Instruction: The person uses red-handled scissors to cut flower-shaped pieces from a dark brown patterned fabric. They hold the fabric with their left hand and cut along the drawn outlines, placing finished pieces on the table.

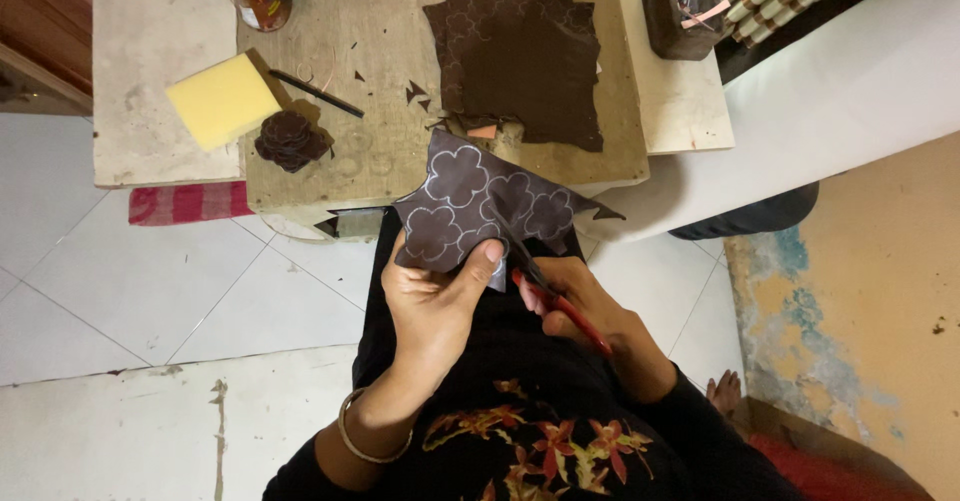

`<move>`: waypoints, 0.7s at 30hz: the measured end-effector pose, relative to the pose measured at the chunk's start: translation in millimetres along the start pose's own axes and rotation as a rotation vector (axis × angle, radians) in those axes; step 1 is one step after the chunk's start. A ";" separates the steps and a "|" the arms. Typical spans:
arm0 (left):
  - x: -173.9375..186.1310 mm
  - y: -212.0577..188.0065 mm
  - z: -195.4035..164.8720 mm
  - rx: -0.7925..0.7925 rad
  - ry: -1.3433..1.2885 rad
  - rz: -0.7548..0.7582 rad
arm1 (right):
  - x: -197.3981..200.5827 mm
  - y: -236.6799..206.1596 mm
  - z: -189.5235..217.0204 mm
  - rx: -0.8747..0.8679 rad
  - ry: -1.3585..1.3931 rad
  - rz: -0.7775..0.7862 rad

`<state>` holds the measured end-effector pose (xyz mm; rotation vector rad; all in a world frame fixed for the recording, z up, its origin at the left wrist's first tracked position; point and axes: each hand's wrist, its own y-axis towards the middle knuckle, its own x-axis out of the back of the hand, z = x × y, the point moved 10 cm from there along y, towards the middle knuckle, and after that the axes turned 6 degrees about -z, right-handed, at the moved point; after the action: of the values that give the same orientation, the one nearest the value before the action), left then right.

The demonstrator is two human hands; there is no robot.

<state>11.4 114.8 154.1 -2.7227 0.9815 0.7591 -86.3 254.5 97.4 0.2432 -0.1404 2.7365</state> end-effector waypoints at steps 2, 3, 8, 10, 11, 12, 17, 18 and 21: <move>0.0 -0.5 0.7 -0.001 -0.007 -0.005 | -0.6 0.8 -2.0 -0.001 0.023 -0.008; 0.1 -0.7 1.0 -0.002 -0.009 -0.007 | -0.9 1.3 -3.1 -0.001 0.035 -0.011; 1.7 0.2 1.9 -0.009 0.001 -0.010 | -1.5 4.1 -8.7 0.012 -0.005 -0.013; 1.9 0.0 1.2 -0.016 0.004 -0.012 | -0.7 4.0 -11.9 0.000 -0.014 -0.015; 2.0 0.1 1.5 -0.013 0.001 -0.012 | -0.5 3.9 -13.3 -0.004 -0.012 -0.016; 2.4 0.1 1.6 -0.010 -0.001 -0.013 | -0.4 3.6 -14.9 -0.009 -0.011 -0.016; 2.8 -0.2 1.4 -0.004 0.030 -0.014 | 1.3 5.1 -15.2 0.055 -0.007 -0.023; 2.6 -0.4 0.9 -0.009 0.032 -0.013 | 1.7 4.8 -14.8 0.073 -0.010 -0.026; 2.4 -0.7 -0.1 -0.014 0.028 -0.011 | 3.7 3.4 -24.6 0.007 -0.014 -0.039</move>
<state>13.5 114.0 152.9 -2.7556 0.9694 0.7312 -94.7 256.1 73.8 0.2645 -0.1288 2.6971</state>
